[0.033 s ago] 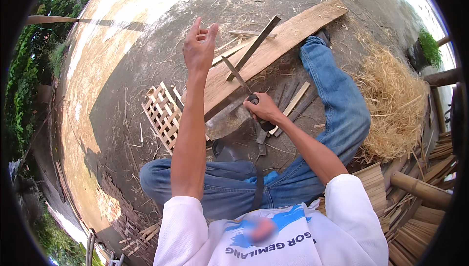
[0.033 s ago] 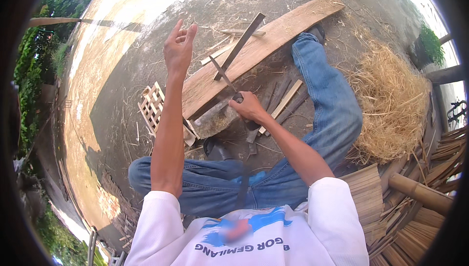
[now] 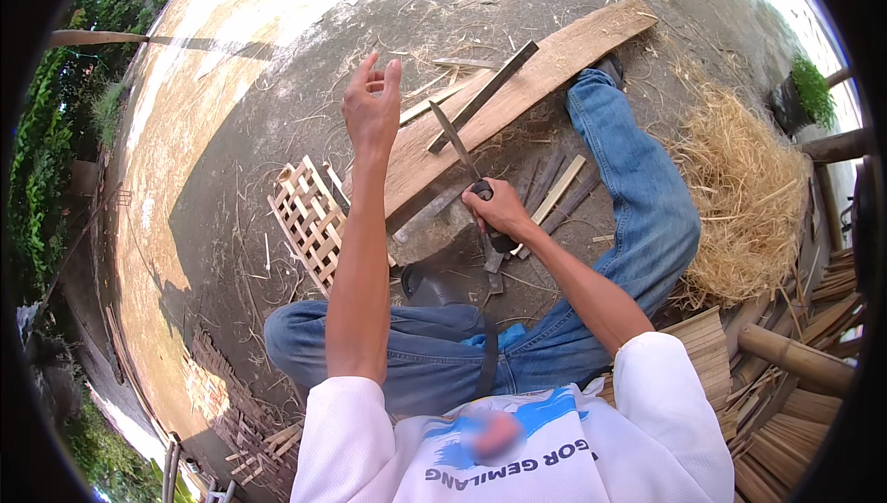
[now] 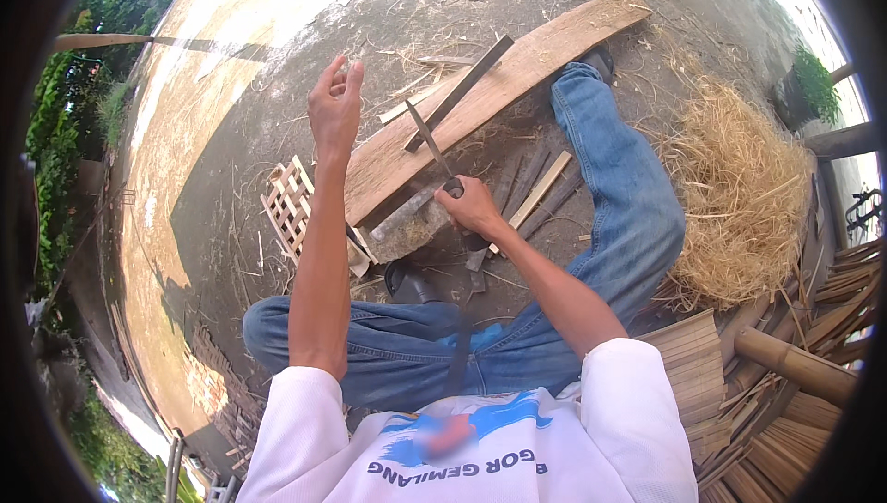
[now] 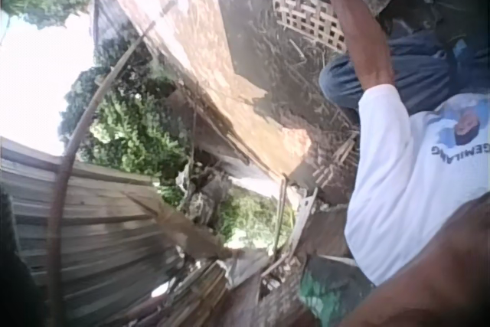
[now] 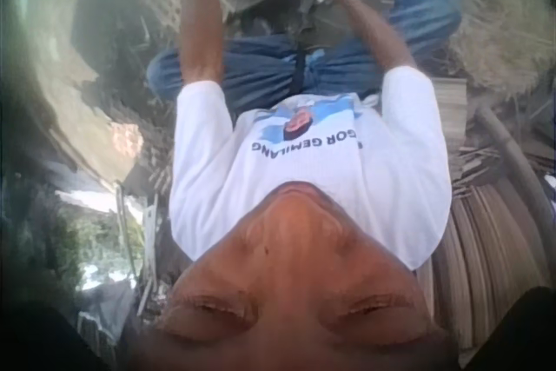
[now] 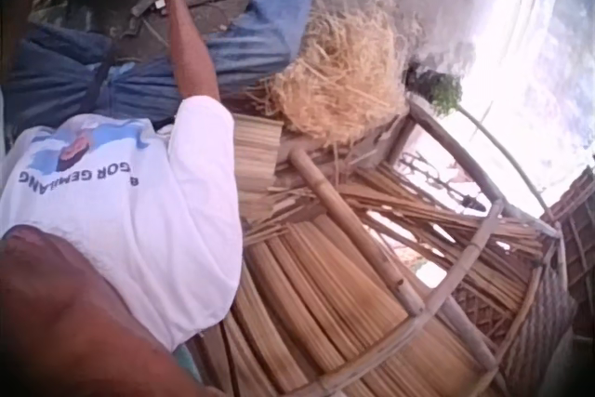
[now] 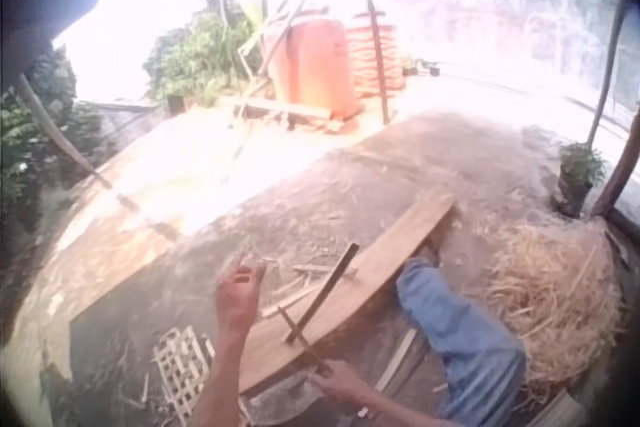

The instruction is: The person sits on the ground and uses a hand saw to cut small wooden sticks. They measure and align the pieces, then saw them to size, occasionally adjusting the wood and tools.

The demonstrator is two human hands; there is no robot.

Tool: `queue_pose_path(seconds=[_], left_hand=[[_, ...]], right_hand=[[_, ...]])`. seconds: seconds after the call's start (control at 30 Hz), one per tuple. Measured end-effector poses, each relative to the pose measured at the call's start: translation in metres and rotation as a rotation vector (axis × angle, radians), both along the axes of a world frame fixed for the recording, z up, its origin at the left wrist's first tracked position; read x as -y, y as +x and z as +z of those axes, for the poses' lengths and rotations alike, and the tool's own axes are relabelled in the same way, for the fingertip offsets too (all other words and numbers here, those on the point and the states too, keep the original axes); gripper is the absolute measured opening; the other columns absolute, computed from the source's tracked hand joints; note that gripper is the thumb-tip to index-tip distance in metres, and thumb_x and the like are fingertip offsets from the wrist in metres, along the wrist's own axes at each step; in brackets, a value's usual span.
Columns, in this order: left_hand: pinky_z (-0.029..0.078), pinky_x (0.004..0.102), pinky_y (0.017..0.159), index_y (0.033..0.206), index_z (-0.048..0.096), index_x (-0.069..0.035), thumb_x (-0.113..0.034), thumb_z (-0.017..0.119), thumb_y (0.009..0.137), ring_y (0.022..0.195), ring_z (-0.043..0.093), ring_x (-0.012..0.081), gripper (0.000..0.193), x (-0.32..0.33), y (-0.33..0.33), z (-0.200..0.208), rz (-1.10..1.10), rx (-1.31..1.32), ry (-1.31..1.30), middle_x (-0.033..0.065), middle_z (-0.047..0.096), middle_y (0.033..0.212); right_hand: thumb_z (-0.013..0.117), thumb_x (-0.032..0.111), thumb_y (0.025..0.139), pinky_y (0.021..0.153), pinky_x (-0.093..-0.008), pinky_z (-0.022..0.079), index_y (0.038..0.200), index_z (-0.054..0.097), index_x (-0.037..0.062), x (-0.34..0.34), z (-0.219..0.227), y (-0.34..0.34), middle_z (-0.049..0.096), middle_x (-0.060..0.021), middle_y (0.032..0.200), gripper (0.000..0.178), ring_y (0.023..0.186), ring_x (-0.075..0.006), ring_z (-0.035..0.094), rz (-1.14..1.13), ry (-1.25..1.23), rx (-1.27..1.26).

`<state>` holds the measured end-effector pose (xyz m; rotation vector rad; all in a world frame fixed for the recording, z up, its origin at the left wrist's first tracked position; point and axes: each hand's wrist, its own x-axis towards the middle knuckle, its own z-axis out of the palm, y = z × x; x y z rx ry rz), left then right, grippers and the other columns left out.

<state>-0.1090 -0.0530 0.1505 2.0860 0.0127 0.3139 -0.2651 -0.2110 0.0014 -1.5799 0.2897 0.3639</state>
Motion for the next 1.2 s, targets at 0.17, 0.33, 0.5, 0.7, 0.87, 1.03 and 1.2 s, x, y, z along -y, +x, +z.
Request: queue_pose_path(seconds=[0.17,0.33,0.5,0.7,0.87,1.03,1.2], left_hand=[[0.055,0.0446,0.077,0.107,0.074,-0.005,-0.048,0.075,0.088,0.089,0.073,0.0299,0.047,-0.030,-0.080,-0.109,-0.092,-0.383,0.431,0.0150,0.075,0.093],[0.053,0.0479,0.084,0.109,0.068,-0.004,-0.047,0.083,0.081,0.105,0.069,0.0356,0.053,-0.020,-0.147,-0.149,-0.263,-0.399,0.894,0.0176,0.073,0.102],[0.053,0.0526,0.088,0.112,0.062,-0.002,-0.031,0.080,0.084,0.106,0.066,0.0436,0.045,-0.032,-0.147,-0.185,-0.347,-0.483,0.710,0.0228,0.071,0.104],[0.051,0.0514,0.087,0.111,0.062,0.001,-0.023,0.074,0.088,0.103,0.065,0.0463,0.035,-0.019,-0.139,-0.175,-0.527,-0.307,0.359,0.0258,0.069,0.106],[0.051,0.0493,0.088,0.116,0.063,0.001,-0.021,0.072,0.090,0.104,0.065,0.0454,0.035,-0.004,-0.138,-0.164,-0.513,-0.209,0.187,0.0247,0.069,0.108],[0.051,0.0480,0.090,0.116,0.064,0.001,-0.021,0.072,0.091,0.107,0.064,0.0451,0.035,-0.002,-0.144,-0.171,-0.524,-0.176,0.166,0.0250,0.068,0.111],[0.052,0.0468,0.088,0.120,0.064,-0.003,-0.029,0.073,0.092,0.107,0.065,0.0390,0.039,-0.005,-0.148,-0.179,-0.495,-0.101,0.153,0.0200,0.068,0.116]], right_hand=[[0.069,0.028,0.093,0.048,-0.0324,0.050,0.104,0.062,-0.0011,-0.021,-0.015,-0.030,0.064,-0.0067,0.069,0.032,0.050,-0.0138,0.061,-0.563,0.183,-0.037],[0.065,0.033,0.094,0.066,-0.0403,0.058,0.121,0.058,-0.0053,-0.022,-0.033,-0.058,0.069,-0.0179,0.088,0.048,0.072,-0.0275,0.071,-0.673,-0.120,-0.251],[0.063,0.037,0.096,0.107,-0.0491,0.045,0.149,0.036,-0.0064,-0.003,-0.070,-0.068,0.057,-0.0322,0.137,0.073,0.129,-0.0457,0.056,-0.571,-0.500,-0.342],[0.064,0.034,0.096,0.116,-0.0478,0.037,0.152,0.034,-0.0047,0.018,-0.091,-0.065,0.046,-0.0304,0.148,0.074,0.138,-0.0441,0.046,-0.486,-0.421,-0.461],[0.054,0.047,0.102,0.114,-0.0453,0.039,0.145,0.049,-0.0030,0.015,-0.088,-0.054,0.050,-0.0268,0.145,0.066,0.137,-0.0401,0.048,-0.561,-0.473,-0.226],[0.055,0.054,0.104,0.089,-0.0347,0.049,0.119,0.067,0.0038,0.025,-0.068,-0.013,0.067,-0.0051,0.105,0.053,0.098,-0.0169,0.062,-0.521,-0.030,-0.044],[0.057,0.030,0.107,0.077,-0.0340,0.057,0.105,0.060,0.0079,0.015,-0.059,0.018,0.065,-0.0019,0.097,0.023,0.087,-0.0122,0.064,-0.400,0.319,-0.057]])
